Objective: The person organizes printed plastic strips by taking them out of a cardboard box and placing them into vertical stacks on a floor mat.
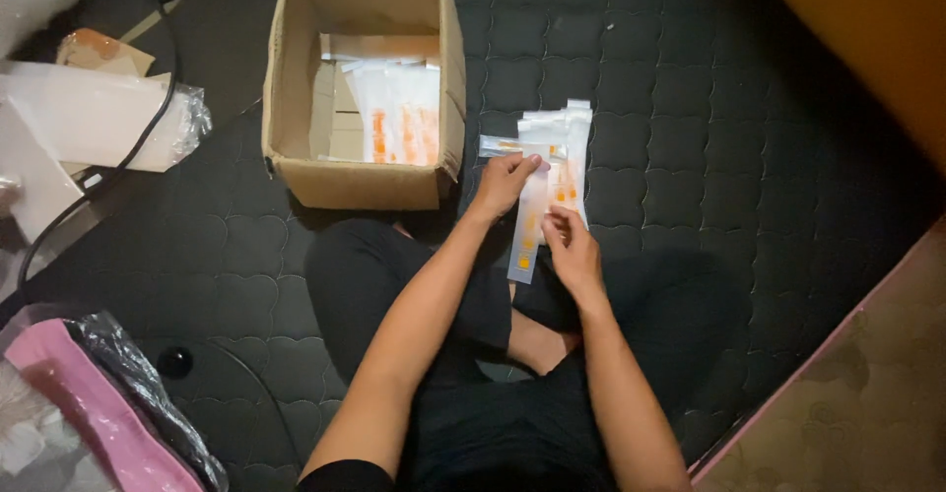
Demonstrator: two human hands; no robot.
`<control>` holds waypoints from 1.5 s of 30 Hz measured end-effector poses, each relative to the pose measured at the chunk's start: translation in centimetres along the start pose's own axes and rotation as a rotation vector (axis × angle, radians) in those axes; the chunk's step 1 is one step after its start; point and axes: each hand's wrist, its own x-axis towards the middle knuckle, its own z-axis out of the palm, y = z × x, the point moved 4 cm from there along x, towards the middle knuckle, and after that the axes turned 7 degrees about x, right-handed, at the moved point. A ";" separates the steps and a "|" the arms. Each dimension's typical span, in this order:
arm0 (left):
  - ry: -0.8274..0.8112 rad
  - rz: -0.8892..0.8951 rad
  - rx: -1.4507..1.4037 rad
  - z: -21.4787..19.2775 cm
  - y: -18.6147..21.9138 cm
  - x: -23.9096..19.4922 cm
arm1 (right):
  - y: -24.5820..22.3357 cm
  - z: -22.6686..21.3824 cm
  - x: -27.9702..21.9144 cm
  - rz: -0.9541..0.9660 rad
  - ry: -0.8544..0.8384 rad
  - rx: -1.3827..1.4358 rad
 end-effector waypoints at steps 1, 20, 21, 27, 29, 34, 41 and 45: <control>0.001 0.002 0.000 0.1 -0.1 0.1 | 1.7 0.6 0.8 -0.002 0.000 0.000; 0.274 0.652 1.120 -0.6 0.2 2.1 | 8.7 -1.5 10.0 0.106 0.330 0.007; 0.337 0.739 1.133 0.0 -0.7 2.7 | 8.7 -1.8 10.5 0.094 0.354 0.023; 0.385 0.691 1.110 0.1 -1.0 2.7 | 10.2 -1.7 12.0 0.121 0.379 -0.068; 0.354 0.642 1.096 -0.8 0.6 1.9 | 10.1 -1.7 12.0 0.126 0.374 -0.078; 0.357 0.503 1.051 -0.8 -3.0 5.0 | 9.6 -1.4 12.0 0.128 0.322 -0.171; 0.366 0.435 1.055 -1.5 -2.6 4.7 | 8.2 0.2 11.9 0.179 0.181 -0.371; 0.346 0.503 1.001 -1.0 -1.1 3.4 | 8.4 0.3 11.8 0.138 0.154 -0.487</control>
